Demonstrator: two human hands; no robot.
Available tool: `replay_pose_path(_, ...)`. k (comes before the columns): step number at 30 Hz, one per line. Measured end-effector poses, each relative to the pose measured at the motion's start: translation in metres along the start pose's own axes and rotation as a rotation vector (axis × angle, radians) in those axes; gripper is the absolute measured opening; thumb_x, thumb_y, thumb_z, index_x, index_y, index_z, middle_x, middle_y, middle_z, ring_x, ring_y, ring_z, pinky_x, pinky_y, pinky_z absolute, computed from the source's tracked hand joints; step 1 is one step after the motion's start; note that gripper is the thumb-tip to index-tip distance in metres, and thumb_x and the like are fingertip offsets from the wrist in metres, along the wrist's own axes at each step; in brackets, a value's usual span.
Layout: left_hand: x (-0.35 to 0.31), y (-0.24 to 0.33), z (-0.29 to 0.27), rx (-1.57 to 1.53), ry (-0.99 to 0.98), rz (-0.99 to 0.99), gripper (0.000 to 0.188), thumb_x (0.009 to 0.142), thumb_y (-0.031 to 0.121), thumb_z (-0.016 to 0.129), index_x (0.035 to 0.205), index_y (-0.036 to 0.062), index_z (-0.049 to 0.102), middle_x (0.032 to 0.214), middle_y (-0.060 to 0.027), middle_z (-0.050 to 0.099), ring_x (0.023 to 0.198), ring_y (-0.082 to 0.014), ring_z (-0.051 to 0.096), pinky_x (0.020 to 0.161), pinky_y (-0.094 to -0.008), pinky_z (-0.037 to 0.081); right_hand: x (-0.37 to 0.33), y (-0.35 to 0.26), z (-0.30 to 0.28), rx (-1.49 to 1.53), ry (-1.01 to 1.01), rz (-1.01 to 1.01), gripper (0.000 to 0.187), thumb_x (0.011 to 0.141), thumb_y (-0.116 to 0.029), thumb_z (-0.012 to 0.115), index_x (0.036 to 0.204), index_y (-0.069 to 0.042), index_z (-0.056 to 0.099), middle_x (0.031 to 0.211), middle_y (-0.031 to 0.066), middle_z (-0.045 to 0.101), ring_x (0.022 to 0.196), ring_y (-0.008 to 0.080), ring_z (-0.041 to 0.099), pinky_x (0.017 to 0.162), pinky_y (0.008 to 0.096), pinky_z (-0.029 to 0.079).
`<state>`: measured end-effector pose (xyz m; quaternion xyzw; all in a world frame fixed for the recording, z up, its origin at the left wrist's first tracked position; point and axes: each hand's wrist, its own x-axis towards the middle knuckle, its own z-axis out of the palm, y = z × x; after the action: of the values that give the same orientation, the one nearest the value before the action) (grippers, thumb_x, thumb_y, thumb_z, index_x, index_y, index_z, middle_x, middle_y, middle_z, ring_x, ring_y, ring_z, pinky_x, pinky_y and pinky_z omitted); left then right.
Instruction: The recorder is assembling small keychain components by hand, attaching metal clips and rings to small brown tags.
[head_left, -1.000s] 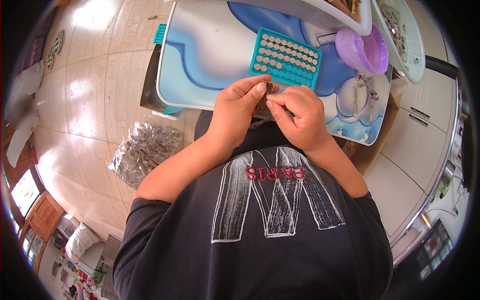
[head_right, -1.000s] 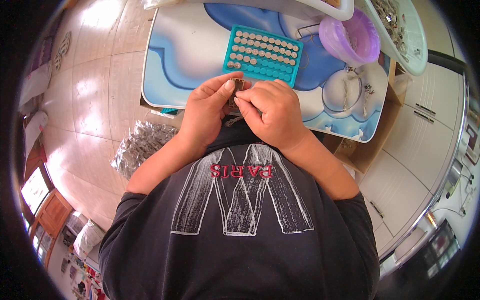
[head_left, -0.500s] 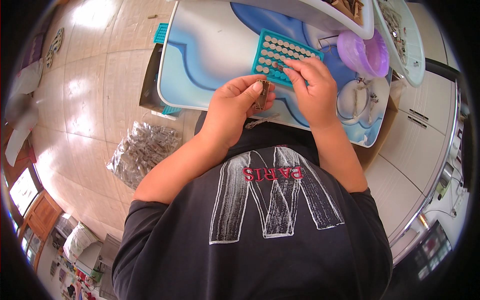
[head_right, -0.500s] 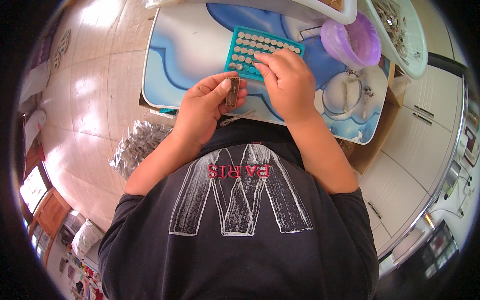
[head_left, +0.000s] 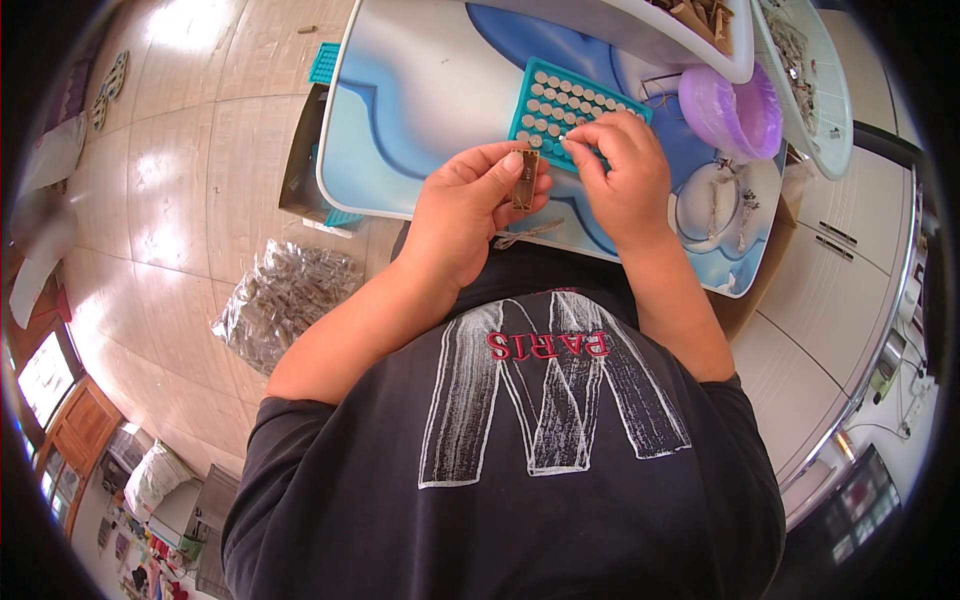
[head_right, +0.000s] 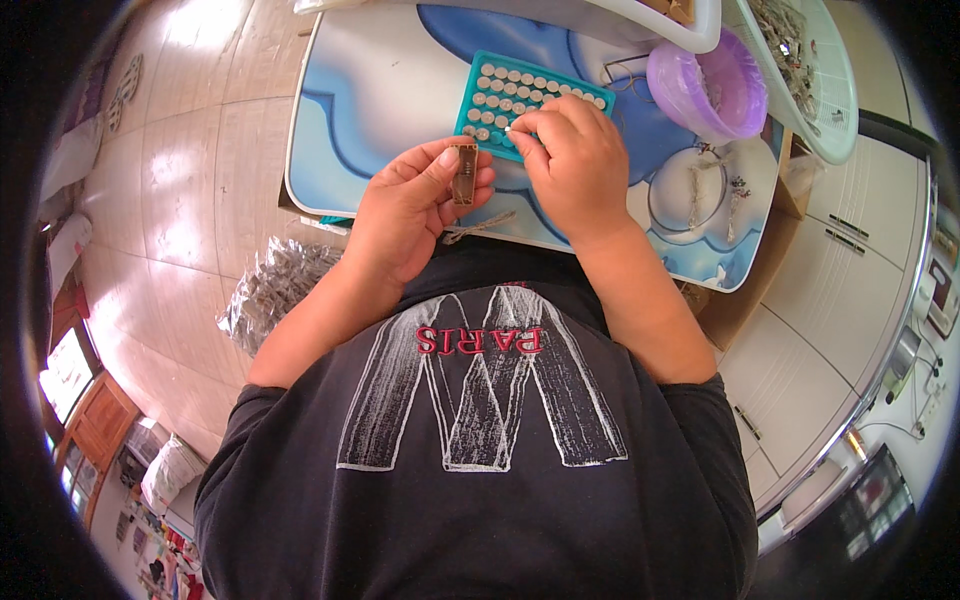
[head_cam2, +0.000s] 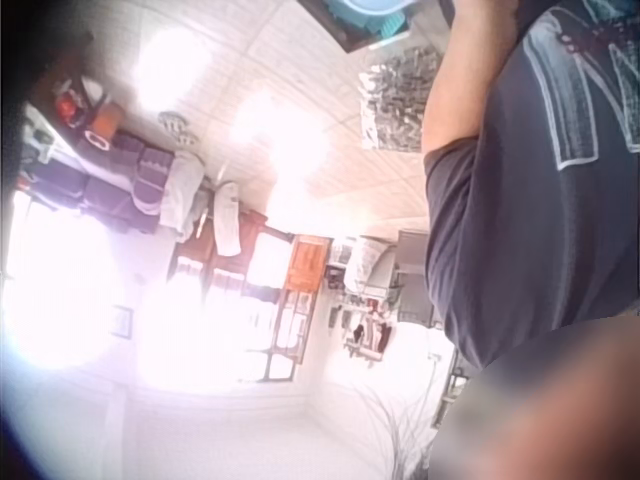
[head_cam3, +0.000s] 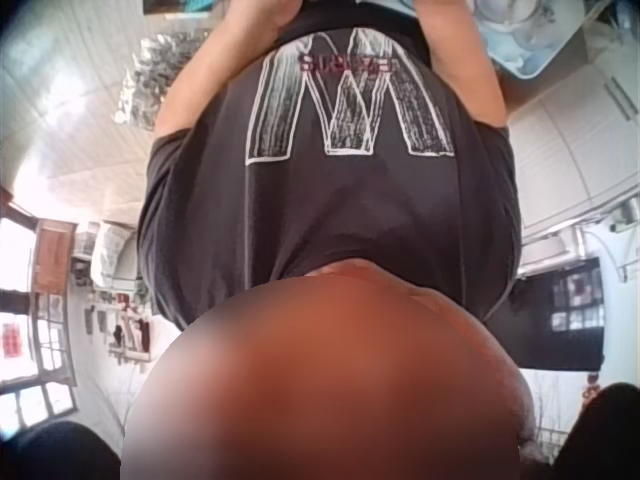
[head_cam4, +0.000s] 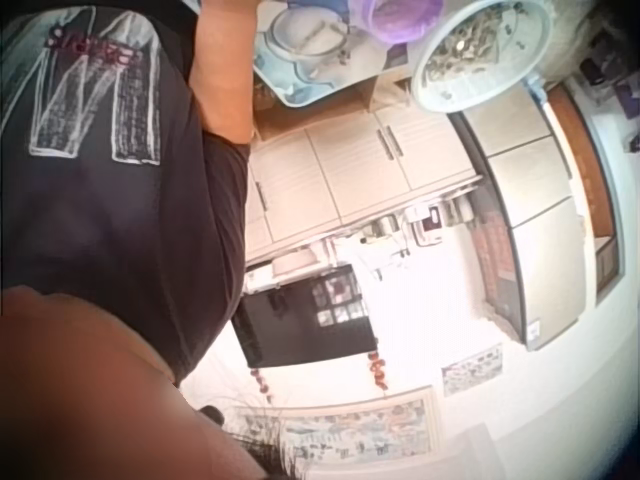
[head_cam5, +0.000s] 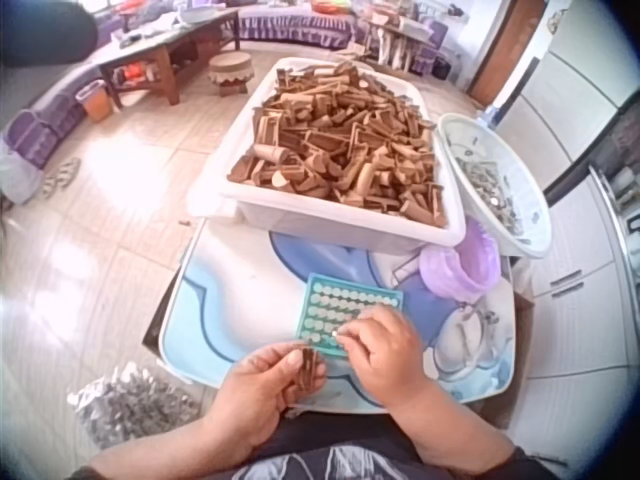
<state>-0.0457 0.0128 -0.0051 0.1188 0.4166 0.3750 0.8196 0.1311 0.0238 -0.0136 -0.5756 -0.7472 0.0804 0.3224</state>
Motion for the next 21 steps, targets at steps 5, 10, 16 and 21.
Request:
replay_pose_path(5,0.002,-0.002,-0.001,-0.036,-0.019,0.016,0.026,0.093,0.014,0.052,0.11,-0.0044,0.051,0.097,-0.011,0.062,0.084,-0.0166,0.062,0.075,-0.0285,0.053,0.003,-0.024,-0.007,0.152,0.018,-0.08,0.012,0.066,-0.008,0.071,0.072,-0.008,0.061,0.073,0.0038,0.056,0.071,0.0234,0.056,0.062,0.0335,0.043)
replay_pose_path(10,0.002,-0.003,-0.003,-0.004,-0.01,0.023,0.022,0.093,0.013,0.05,0.109,-0.0011,0.054,0.098,-0.0095,0.062,0.086,-0.0164,0.062,0.08,-0.0315,0.054,0.001,-0.027,-0.006,0.149,-0.084,-0.155,0.013,0.066,-0.008,0.072,0.074,-0.007,0.063,0.073,0.0042,0.056,0.071,0.0228,0.056,0.062,0.0333,0.043)
replay_pose_path(16,0.001,-0.001,0.001,-0.007,0.006,0.015,0.023,0.093,0.013,0.05,0.111,-0.0012,0.053,0.101,-0.011,0.061,0.091,-0.0188,0.062,0.082,-0.033,0.054,0.005,-0.01,0.0,0.103,0.047,-0.054,0.012,0.067,-0.007,0.071,0.078,-0.008,0.065,0.075,0.0046,0.057,0.071,0.0234,0.056,0.061,0.0326,0.044)
replay_pose_path(21,0.002,0.001,0.001,-0.009,0.003,0.01,0.024,0.093,0.013,0.05,0.112,-0.0021,0.053,0.103,-0.0123,0.061,0.095,-0.0213,0.062,0.083,-0.0336,0.053,0.009,-0.005,0.006,-0.054,0.018,-0.104,0.013,0.066,-0.006,0.071,0.078,-0.007,0.065,0.075,0.0041,0.057,0.07,0.0233,0.055,0.06,0.0328,0.043)
